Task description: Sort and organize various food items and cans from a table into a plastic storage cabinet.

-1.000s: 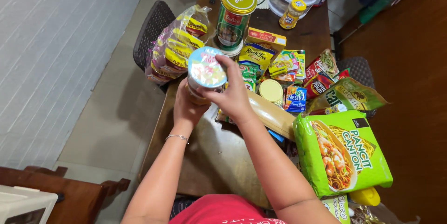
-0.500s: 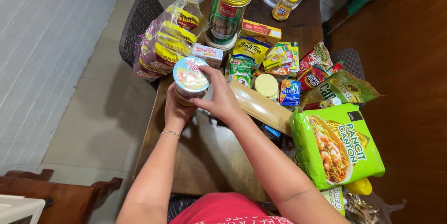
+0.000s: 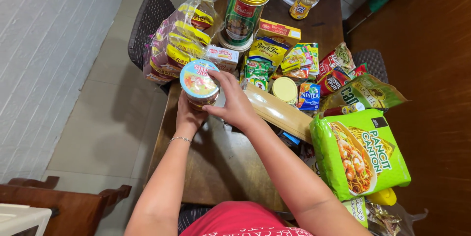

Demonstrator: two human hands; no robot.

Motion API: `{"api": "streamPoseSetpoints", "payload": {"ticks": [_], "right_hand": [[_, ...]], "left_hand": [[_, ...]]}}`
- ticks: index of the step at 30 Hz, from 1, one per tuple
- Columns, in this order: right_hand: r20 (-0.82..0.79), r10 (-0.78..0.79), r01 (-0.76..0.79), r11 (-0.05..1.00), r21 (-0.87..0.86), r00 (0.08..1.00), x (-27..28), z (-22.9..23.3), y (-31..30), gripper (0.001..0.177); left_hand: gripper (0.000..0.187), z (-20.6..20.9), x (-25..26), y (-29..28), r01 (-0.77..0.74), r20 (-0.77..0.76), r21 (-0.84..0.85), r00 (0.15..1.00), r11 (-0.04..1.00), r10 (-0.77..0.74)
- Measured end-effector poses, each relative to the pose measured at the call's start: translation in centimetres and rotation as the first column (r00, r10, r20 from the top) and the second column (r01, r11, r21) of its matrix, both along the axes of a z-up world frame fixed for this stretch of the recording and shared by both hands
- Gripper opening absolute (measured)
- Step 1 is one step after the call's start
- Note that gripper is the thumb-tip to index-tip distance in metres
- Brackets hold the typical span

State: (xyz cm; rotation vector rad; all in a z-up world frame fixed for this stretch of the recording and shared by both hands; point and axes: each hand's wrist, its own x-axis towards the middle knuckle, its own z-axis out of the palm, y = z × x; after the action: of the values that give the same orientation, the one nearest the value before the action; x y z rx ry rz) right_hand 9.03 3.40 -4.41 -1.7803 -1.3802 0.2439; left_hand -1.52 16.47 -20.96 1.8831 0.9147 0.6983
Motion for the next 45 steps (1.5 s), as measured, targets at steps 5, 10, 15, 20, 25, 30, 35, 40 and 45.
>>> {"api": "streamPoseSetpoints", "payload": {"ticks": [5, 10, 15, 20, 25, 30, 35, 40, 45], "right_hand": [[0.015, 0.021, -0.021, 0.999, 0.045, 1.000, 0.9, -0.1, -0.6, 0.097], [0.040, -0.016, 0.012, 0.995, 0.096, 0.999, 2.5, -0.2, -2.2, 0.097], [-0.110, -0.243, 0.240, 0.970, -0.039, 0.964, 4.6, 0.5, -5.0, 0.089], [-0.041, -0.353, 0.346, 0.930, -0.123, 0.935, 6.9, -1.4, -7.4, 0.075], [0.036, -0.359, 0.361, 0.922, -0.140, 0.932, 7.4, -2.2, -9.5, 0.071], [0.075, -0.400, 0.404, 0.874, -0.270, 0.914, 7.6, -2.6, -11.6, 0.078], [0.149, -0.410, 0.431, 0.787, -0.442, 0.900, 7.4, -2.4, -12.8, 0.089], [0.259, -0.398, 0.470, 0.652, -0.595, 0.880, 7.1, -3.2, -12.8, 0.104], [0.331, -0.405, 0.518, 0.741, -0.427, 0.852, 7.6, -6.5, -13.3, 0.097]], "left_hand": [[0.120, 0.7, -1.3, -0.9, -0.013, 0.067, 0.021, 0.998, 1.000, 0.012], [0.133, -0.9, -2.6, -2.0, -0.064, 0.100, 0.023, 0.993, 0.998, 0.062], [0.068, -0.7, -3.4, -4.2, -0.332, -0.206, -0.295, 0.938, 0.896, 0.280], [0.044, -3.6, -0.8, -7.2, -0.037, -0.047, -0.304, 0.999, 0.952, 0.024], [0.041, -1.3, 3.9, -9.2, 0.132, 0.125, -0.248, 0.987, 0.960, -0.104], [0.057, 3.2, 6.4, -10.3, 0.085, 0.058, -0.217, 0.996, 0.972, -0.074], [0.067, 1.8, 8.1, -10.2, 0.058, 0.085, -0.223, 0.996, 0.973, -0.040], [0.065, 0.4, 9.3, -10.3, 0.090, 0.214, -0.413, 0.977, 0.906, 0.001], [0.055, 1.4, 10.1, -9.9, 0.046, 0.264, -0.494, 0.959, 0.868, 0.099]]}}
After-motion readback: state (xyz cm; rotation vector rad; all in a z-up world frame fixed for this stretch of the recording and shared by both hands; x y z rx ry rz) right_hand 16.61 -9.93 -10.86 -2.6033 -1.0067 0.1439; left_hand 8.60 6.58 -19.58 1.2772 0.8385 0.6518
